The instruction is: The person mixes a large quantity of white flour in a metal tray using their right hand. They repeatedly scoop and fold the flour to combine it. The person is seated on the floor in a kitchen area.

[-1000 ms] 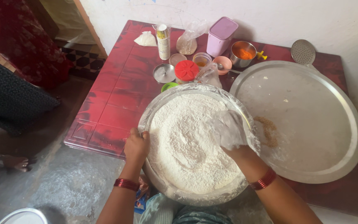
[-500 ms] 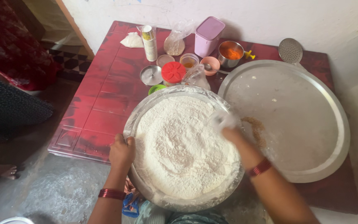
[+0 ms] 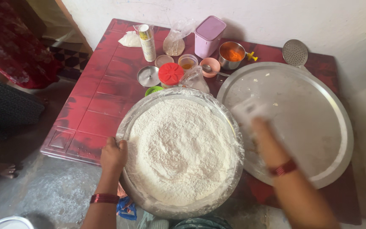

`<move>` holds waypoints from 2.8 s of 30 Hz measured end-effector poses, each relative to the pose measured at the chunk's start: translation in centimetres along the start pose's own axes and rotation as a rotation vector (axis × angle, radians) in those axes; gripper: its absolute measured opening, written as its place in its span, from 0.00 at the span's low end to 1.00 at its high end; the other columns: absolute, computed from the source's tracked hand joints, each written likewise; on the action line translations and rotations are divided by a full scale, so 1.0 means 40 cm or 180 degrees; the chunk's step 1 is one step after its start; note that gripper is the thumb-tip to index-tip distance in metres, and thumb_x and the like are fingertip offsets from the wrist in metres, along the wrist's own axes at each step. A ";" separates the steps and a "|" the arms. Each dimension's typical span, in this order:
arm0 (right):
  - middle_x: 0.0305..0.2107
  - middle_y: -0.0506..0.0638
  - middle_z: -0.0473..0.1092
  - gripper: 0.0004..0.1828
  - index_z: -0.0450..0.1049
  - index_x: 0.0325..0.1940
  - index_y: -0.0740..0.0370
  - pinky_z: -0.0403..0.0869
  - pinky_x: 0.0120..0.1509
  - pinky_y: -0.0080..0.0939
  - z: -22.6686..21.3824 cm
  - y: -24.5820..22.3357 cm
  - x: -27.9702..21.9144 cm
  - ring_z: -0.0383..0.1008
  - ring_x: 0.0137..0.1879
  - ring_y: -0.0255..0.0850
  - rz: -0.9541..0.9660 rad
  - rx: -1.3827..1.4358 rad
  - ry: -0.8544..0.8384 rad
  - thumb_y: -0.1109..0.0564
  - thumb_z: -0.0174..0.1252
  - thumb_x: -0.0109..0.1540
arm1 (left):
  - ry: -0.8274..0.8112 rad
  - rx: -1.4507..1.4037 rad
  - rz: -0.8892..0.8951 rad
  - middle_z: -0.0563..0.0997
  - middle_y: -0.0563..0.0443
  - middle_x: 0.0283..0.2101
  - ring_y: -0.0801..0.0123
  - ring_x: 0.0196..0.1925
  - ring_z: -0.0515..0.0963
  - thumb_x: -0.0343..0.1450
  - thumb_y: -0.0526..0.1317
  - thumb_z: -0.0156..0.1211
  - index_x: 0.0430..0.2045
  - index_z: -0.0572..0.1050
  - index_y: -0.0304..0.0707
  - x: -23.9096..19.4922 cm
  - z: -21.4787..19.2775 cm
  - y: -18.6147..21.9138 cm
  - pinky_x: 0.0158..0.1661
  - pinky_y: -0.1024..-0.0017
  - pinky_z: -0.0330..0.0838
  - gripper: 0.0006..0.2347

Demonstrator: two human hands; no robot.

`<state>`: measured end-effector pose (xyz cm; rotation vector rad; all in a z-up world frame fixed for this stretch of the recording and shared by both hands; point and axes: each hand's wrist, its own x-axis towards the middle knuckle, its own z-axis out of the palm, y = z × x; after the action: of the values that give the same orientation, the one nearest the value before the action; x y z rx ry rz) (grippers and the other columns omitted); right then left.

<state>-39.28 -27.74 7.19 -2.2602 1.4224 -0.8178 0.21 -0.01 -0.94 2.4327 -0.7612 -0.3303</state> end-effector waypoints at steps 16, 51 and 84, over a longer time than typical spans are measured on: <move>0.64 0.70 0.61 0.30 0.66 0.67 0.67 0.60 0.69 0.60 0.077 0.244 -0.262 0.62 0.67 0.66 0.0160 -0.0370 0.0106 0.52 0.55 0.62 | 0.0010 0.0177 -0.0057 0.81 0.21 0.40 0.27 0.47 0.79 0.70 0.50 0.49 0.44 0.73 0.29 -0.006 -0.007 0.011 0.50 0.42 0.70 0.20; 0.78 0.56 0.21 0.42 0.33 0.82 0.42 0.23 0.77 0.74 0.032 0.137 -0.124 0.14 0.81 0.54 -0.1330 -0.3208 -0.3492 0.49 0.43 0.66 | 0.0246 0.0525 -0.0161 0.80 0.21 0.43 0.28 0.48 0.78 0.71 0.51 0.50 0.48 0.73 0.32 -0.005 0.007 0.009 0.51 0.42 0.70 0.21; 0.74 0.64 0.43 0.56 0.38 0.81 0.65 0.44 0.84 0.58 0.072 0.259 -0.195 0.39 0.80 0.55 0.0988 -0.1925 -0.1261 0.29 0.50 0.62 | 0.0242 0.0586 -0.0262 0.81 0.22 0.43 0.27 0.48 0.79 0.71 0.50 0.50 0.47 0.73 0.32 -0.006 0.007 0.013 0.51 0.42 0.70 0.20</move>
<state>-47.30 -25.29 -3.12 -2.3136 1.9162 0.1854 -0.35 -0.35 -0.86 2.6383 -0.6861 -0.2053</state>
